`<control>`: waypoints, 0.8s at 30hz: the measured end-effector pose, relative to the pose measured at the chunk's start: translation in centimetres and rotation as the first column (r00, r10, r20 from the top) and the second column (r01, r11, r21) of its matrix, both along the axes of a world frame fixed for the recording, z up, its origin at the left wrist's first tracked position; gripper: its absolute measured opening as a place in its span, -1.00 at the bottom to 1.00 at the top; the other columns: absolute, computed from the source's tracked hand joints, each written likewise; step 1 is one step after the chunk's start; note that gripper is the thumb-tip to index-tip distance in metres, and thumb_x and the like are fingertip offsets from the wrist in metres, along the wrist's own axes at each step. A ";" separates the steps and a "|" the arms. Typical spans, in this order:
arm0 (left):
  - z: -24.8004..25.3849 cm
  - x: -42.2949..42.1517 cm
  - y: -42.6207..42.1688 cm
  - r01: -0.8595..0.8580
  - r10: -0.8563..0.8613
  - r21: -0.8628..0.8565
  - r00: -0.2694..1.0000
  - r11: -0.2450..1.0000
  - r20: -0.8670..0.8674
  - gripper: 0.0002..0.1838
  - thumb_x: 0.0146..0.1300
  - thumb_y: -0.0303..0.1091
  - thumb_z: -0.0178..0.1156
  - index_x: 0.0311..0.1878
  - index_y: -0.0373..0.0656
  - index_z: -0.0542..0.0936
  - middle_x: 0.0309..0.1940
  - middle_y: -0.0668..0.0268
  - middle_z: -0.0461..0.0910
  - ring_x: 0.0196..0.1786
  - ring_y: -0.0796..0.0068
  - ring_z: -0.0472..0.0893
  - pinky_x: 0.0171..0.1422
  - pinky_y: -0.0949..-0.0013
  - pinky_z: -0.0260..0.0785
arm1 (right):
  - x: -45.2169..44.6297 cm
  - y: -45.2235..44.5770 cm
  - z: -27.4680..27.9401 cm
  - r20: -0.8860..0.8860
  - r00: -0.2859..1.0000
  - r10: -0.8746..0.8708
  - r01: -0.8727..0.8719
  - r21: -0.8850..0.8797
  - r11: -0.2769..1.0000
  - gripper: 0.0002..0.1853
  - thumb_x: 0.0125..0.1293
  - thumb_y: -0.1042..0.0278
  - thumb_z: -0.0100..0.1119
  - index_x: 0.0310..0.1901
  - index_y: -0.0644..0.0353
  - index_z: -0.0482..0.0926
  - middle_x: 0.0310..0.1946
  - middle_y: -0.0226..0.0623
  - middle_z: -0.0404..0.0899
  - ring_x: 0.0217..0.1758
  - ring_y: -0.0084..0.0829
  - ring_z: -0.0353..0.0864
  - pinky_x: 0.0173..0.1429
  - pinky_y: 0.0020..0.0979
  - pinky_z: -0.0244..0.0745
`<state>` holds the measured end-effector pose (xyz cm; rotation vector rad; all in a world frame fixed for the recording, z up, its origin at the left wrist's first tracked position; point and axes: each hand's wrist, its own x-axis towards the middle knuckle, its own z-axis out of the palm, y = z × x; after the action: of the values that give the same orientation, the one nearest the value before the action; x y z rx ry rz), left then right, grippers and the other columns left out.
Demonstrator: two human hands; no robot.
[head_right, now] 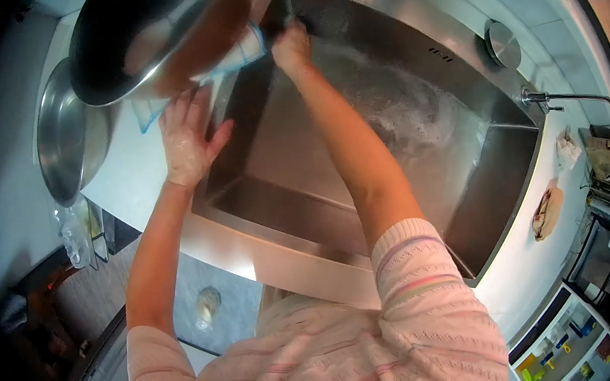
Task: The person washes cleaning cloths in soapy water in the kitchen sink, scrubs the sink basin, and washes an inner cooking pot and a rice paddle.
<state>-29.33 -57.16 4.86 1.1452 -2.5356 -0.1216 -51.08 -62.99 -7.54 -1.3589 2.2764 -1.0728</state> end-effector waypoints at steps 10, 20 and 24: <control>0.1 -0.3 -0.1 -0.008 0.008 -0.025 1.000 1.000 0.008 -0.37 -0.09 -0.10 0.25 0.10 -0.13 0.40 0.03 0.13 0.36 0.08 0.09 0.29 0.20 0.08 0.04 | 1.9 10.7 -7.1 -0.464 0.671 0.578 -0.551 0.208 0.808 -0.69 0.15 0.33 -0.11 -0.10 0.16 0.50 0.07 -0.12 0.33 0.14 -0.06 0.25 0.17 -0.08 0.18; -0.4 -0.3 -0.2 0.002 -0.002 -0.056 1.000 0.998 0.010 -0.36 -0.08 -0.05 0.24 0.10 -0.12 0.40 0.03 0.12 0.37 0.08 0.07 0.30 0.21 0.07 0.03 | -2.5 7.3 -3.4 0.577 0.816 0.032 -0.041 0.003 0.999 -0.71 0.10 0.38 0.04 -0.13 0.28 0.49 -0.28 -0.06 0.55 -0.20 -0.18 0.54 -0.07 -0.31 0.40; -0.4 -0.2 -0.2 0.000 0.001 -0.055 1.000 0.998 0.020 -0.37 -0.08 -0.06 0.24 0.10 -0.11 0.40 0.02 0.13 0.37 0.08 0.08 0.30 0.21 0.08 0.04 | 3.2 3.8 -1.3 0.380 0.925 -0.016 0.073 -0.136 0.988 -0.78 0.05 0.46 0.06 -0.22 0.28 0.49 -0.36 -0.05 0.54 -0.25 -0.18 0.53 -0.12 -0.30 0.40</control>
<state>-29.48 -57.40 4.48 1.1310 -2.5398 -0.0400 -47.83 -59.14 -8.85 -1.0400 1.9847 -1.4062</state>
